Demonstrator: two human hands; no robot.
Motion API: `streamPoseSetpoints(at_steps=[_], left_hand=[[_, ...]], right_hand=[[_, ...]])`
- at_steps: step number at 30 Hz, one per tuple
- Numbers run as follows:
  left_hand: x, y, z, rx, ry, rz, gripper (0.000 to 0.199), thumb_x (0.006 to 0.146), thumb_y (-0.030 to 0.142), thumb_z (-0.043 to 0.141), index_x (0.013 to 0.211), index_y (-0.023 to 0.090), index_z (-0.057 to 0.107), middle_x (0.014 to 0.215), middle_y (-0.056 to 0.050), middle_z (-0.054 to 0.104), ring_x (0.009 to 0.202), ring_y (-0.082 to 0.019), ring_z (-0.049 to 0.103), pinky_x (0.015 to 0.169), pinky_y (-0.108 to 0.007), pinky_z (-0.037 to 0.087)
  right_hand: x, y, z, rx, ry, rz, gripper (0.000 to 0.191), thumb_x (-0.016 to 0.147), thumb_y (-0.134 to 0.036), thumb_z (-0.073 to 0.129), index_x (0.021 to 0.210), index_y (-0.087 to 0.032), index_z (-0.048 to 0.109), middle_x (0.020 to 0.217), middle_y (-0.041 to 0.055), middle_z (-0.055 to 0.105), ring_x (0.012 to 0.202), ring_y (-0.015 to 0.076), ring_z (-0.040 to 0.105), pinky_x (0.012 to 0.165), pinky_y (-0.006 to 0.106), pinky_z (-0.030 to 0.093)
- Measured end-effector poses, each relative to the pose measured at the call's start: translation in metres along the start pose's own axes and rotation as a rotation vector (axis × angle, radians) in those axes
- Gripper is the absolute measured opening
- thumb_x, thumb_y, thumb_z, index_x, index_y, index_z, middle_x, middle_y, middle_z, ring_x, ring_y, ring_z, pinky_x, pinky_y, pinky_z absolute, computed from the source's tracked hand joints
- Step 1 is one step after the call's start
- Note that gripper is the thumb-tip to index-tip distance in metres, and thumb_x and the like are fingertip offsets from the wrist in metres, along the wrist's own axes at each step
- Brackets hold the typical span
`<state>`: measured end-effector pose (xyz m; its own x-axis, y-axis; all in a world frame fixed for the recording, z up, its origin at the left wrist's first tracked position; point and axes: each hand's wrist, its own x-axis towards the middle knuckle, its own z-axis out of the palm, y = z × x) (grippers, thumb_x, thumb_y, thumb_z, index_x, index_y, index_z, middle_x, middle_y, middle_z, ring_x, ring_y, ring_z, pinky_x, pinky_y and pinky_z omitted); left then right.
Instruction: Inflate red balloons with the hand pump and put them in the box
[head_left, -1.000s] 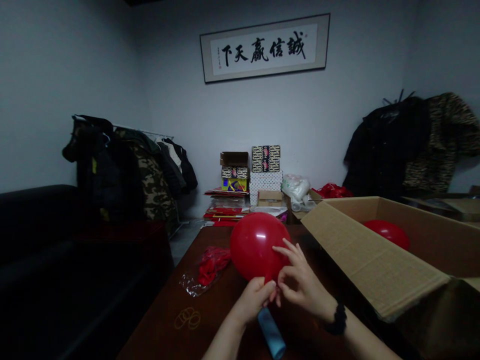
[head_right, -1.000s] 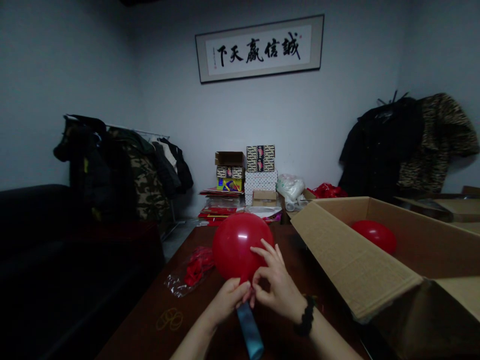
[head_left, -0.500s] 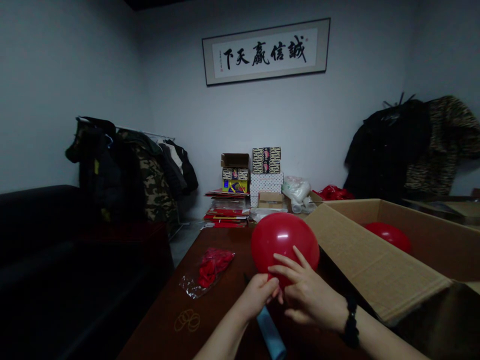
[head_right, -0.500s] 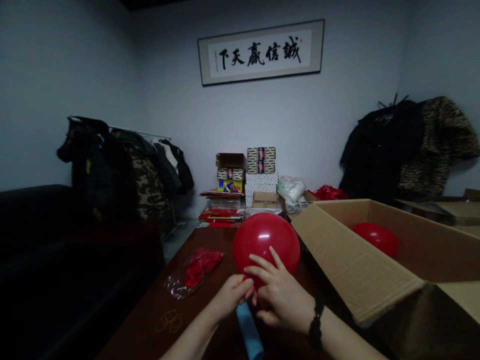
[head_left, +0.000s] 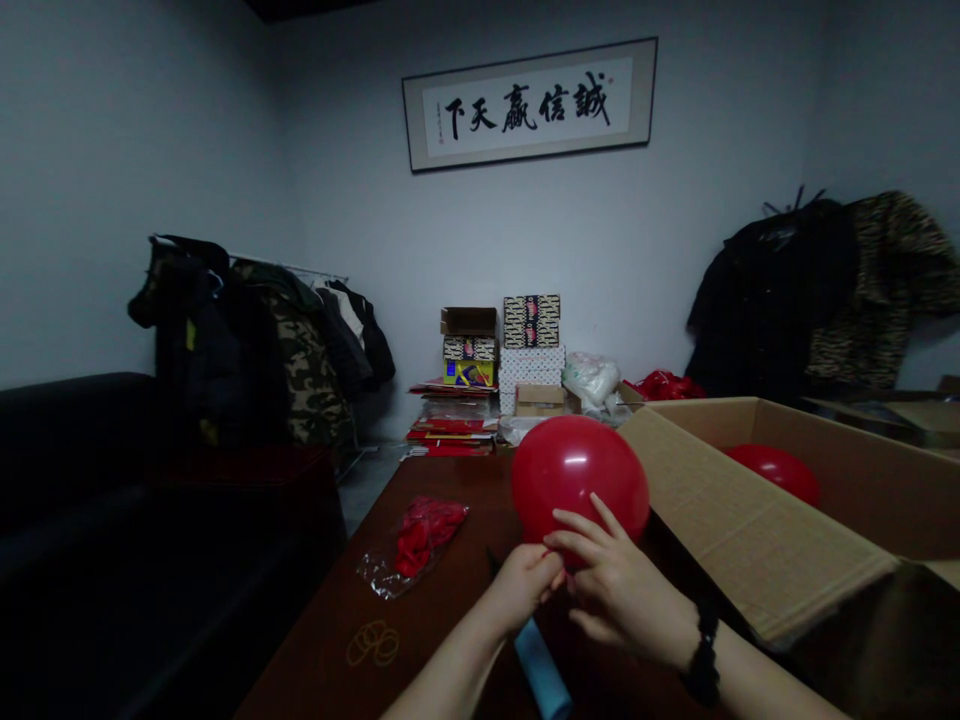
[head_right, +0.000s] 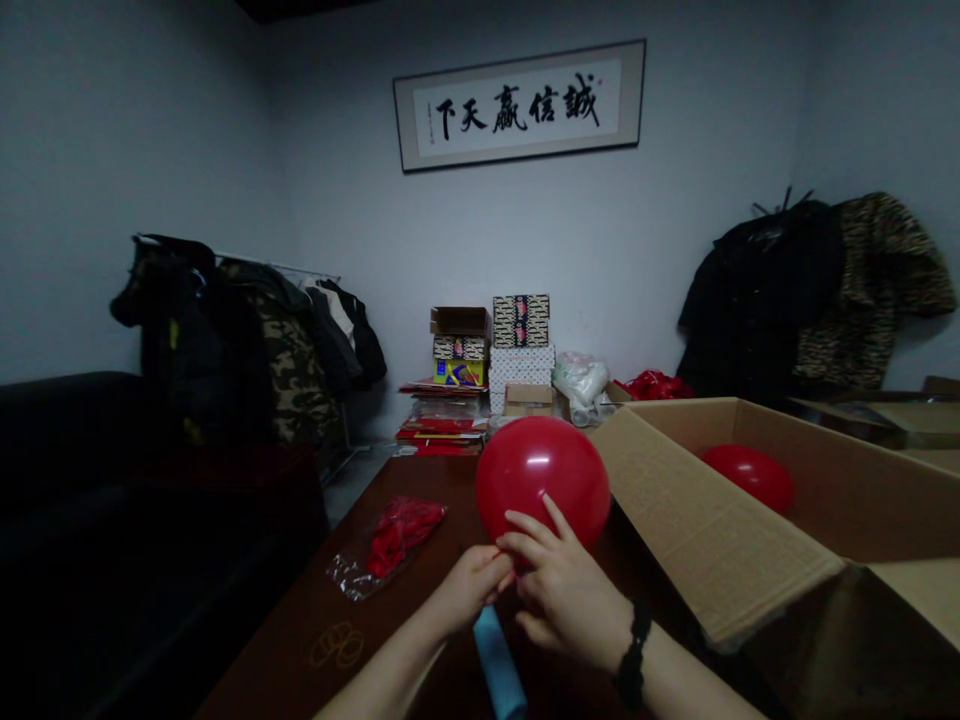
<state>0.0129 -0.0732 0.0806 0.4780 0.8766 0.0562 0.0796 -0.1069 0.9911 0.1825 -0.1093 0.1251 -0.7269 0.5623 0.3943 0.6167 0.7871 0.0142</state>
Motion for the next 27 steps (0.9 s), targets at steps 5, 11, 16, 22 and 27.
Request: streamPoseSetpoints(at_steps=[5, 11, 16, 22, 27], left_hand=[[0.002, -0.004, 0.0, -0.037, 0.009, 0.018, 0.053, 0.07, 0.067, 0.052, 0.048, 0.02, 0.041, 0.044, 0.004, 0.042, 0.048, -0.009, 0.034, 0.052, -0.027, 0.021], [-0.003, -0.01, 0.011, -0.085, -0.013, -0.051, 0.049, 0.07, 0.063, 0.056, 0.05, 0.019, 0.044, 0.042, 0.006, 0.036, 0.045, -0.008, 0.028, 0.05, -0.028, 0.018], [-0.004, -0.01, 0.018, -0.104, -0.049, -0.054, 0.043, 0.07, 0.054, 0.061, 0.052, 0.019, 0.044, 0.046, 0.007, 0.035, 0.047, -0.007, 0.025, 0.05, -0.027, 0.016], [-0.017, 0.003, 0.029, -0.036, -0.237, -0.06, 0.044, 0.075, 0.053, 0.052, 0.049, 0.018, 0.048, 0.049, 0.0, 0.051, 0.046, -0.009, 0.034, 0.05, -0.027, 0.021], [0.003, -0.008, 0.031, -0.204, 0.017, -0.019, 0.05, 0.072, 0.062, 0.054, 0.048, 0.021, 0.041, 0.04, 0.006, 0.036, 0.045, -0.009, 0.032, 0.055, -0.028, 0.029]], right_hand=[[-0.007, 0.004, 0.003, -0.064, 0.043, 0.03, 0.019, 0.072, -0.012, 0.052, 0.073, -0.024, 0.068, 0.145, 0.0007, 0.044, 0.141, 0.0292, 0.023, 0.114, 0.059, -0.003], [-0.015, 0.002, 0.006, 0.435, 0.06, 0.107, 0.032, 0.072, -0.01, 0.051, 0.08, -0.033, 0.072, 0.151, -0.0081, 0.033, 0.144, 0.0276, 0.007, 0.111, 0.064, 0.006], [-0.017, -0.003, 0.015, 0.607, 0.19, 0.1, 0.027, 0.084, -0.023, 0.052, 0.1, -0.035, 0.071, 0.156, -0.0048, 0.023, 0.144, 0.0289, 0.005, 0.112, 0.062, 0.009], [-0.009, 0.017, 0.015, 0.219, 0.481, 0.218, 0.034, 0.092, -0.026, 0.041, 0.12, -0.03, 0.06, 0.156, 0.0041, 0.023, 0.144, 0.0297, 0.006, 0.111, 0.066, 0.006], [0.008, 0.034, 0.032, 0.245, 0.269, 0.136, 0.024, 0.088, -0.019, 0.04, 0.088, -0.025, 0.063, 0.131, 0.0041, 0.057, 0.14, 0.0265, 0.025, 0.111, 0.065, 0.01]])
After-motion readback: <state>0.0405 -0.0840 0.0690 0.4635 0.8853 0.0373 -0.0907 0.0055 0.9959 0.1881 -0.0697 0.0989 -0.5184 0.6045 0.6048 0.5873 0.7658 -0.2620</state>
